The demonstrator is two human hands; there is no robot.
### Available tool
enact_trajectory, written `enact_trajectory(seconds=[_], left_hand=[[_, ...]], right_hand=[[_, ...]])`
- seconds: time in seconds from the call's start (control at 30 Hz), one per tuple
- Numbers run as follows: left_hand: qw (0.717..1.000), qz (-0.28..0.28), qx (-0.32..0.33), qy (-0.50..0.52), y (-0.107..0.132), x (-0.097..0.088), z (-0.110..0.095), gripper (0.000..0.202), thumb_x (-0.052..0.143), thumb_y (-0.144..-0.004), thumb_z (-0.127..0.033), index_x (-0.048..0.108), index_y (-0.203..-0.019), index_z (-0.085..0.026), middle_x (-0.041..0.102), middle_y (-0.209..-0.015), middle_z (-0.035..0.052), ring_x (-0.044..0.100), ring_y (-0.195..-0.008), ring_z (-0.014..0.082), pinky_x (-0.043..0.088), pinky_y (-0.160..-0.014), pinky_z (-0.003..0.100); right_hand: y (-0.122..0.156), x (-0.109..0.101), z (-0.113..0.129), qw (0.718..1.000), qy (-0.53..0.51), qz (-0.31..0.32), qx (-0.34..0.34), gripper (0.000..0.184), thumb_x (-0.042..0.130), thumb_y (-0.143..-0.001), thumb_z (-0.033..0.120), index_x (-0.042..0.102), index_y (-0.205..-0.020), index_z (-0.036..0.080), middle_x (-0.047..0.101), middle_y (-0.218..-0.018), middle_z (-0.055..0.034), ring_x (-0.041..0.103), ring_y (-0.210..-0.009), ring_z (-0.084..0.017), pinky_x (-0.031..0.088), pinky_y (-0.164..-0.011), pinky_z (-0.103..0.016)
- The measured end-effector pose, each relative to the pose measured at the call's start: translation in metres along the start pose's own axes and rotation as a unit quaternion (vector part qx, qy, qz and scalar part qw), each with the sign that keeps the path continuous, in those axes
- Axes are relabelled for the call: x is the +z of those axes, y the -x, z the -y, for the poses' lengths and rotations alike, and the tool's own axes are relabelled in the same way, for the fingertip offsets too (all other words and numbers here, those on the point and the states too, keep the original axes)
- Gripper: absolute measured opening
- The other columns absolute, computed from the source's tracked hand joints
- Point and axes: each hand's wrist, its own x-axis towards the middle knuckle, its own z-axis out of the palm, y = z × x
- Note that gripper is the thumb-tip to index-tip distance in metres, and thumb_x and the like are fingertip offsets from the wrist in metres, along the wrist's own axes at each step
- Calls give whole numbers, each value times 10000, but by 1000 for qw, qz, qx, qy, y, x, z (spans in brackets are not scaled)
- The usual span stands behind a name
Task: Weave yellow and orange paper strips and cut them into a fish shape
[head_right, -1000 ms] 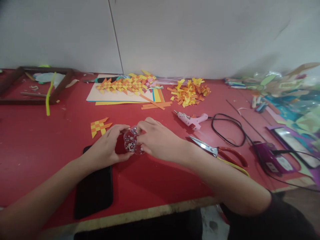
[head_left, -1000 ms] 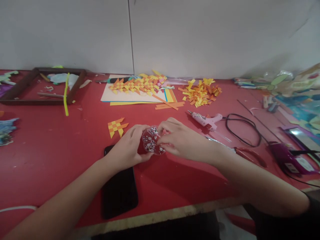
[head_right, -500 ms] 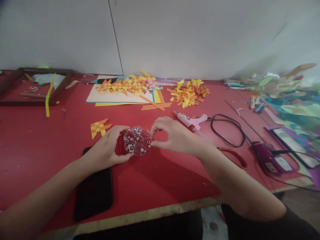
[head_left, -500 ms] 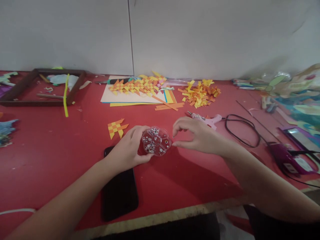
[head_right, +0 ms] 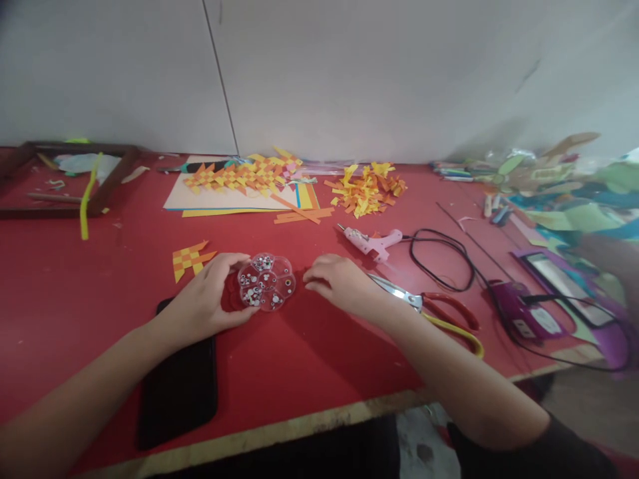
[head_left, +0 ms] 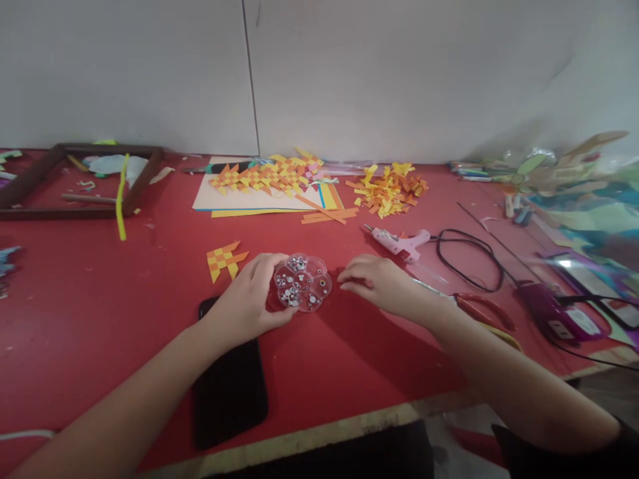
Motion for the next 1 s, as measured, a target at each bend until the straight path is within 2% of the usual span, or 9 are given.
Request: enact_trajectory(seconds=[0.13,0.2,0.3,0.4,0.6,0.73,0.87,1.0], left_hand=[[1000,-1,2,0,-1,0,0,627,703,-781,-331,366,-1293,-198,559,-1231,148,562,-1176,320,491,-979,490],[1000,-1,4,0,-2,0,-1,628,702,-780,-326,367,-1293,-187,555,-1238,154,559,-1181,318,486,-988,486],[1000,-4,7,-1,-3,0,-2,616,698,-780,-314,372,-1287,-184,555,-1236,153,558,-1177,314,483,-992,481],[1000,-6,10,-2,-4,-1,-3,604,699,-779,-312,378,-1277,-198,562,-1222,142,565,-1162,310,485,-985,478],[1000,-10,8,-5,-1,1,-1,640,711,-768,-317,361,-1293,-206,556,-1229,148,566,-1167,326,491,-974,492],[1000,-5,6,-5,-1,1,-1,645,728,-748,-315,374,-1276,-204,563,-1218,147,569,-1160,331,498,-964,484],[1000,-5,5,-2,-2,0,-1,624,721,-752,-319,384,-1264,-202,567,-1221,143,568,-1160,330,495,-968,479],[1000,-2,5,0,-2,1,0,638,722,-748,-310,378,-1275,-208,563,-1233,140,568,-1162,329,495,-968,477]], right_hand=[[3,-8,2,999,-7,30,-22,289,528,-915,138,706,-1127,222,735,-1032,-57,676,-913,-162,517,-841,-311],[4,-15,5,1000,-8,20,-12,312,499,-923,124,684,-1158,210,743,-1040,-56,680,-924,-164,521,-835,-308],[2,-24,12,999,-15,-29,11,238,501,-940,165,695,-1074,198,753,-995,-48,682,-886,-163,520,-808,-297],[-3,-25,25,998,-15,-52,-19,167,547,-939,205,711,-973,197,733,-933,-40,657,-850,-158,503,-805,-292],[-23,-1,51,991,36,-36,-128,124,651,-881,189,759,-824,212,614,-939,-63,511,-907,-192,418,-820,-323],[-35,12,55,982,76,-11,-170,235,642,-905,232,730,-689,203,547,-819,-41,432,-836,-183,340,-811,-347],[-37,19,52,992,30,-38,-115,199,715,-851,264,744,-660,215,541,-818,-36,409,-830,-184,344,-797,-342],[-31,21,49,995,-9,-63,-75,115,741,-821,253,781,-713,244,582,-943,-57,431,-929,-210,375,-857,-375]])
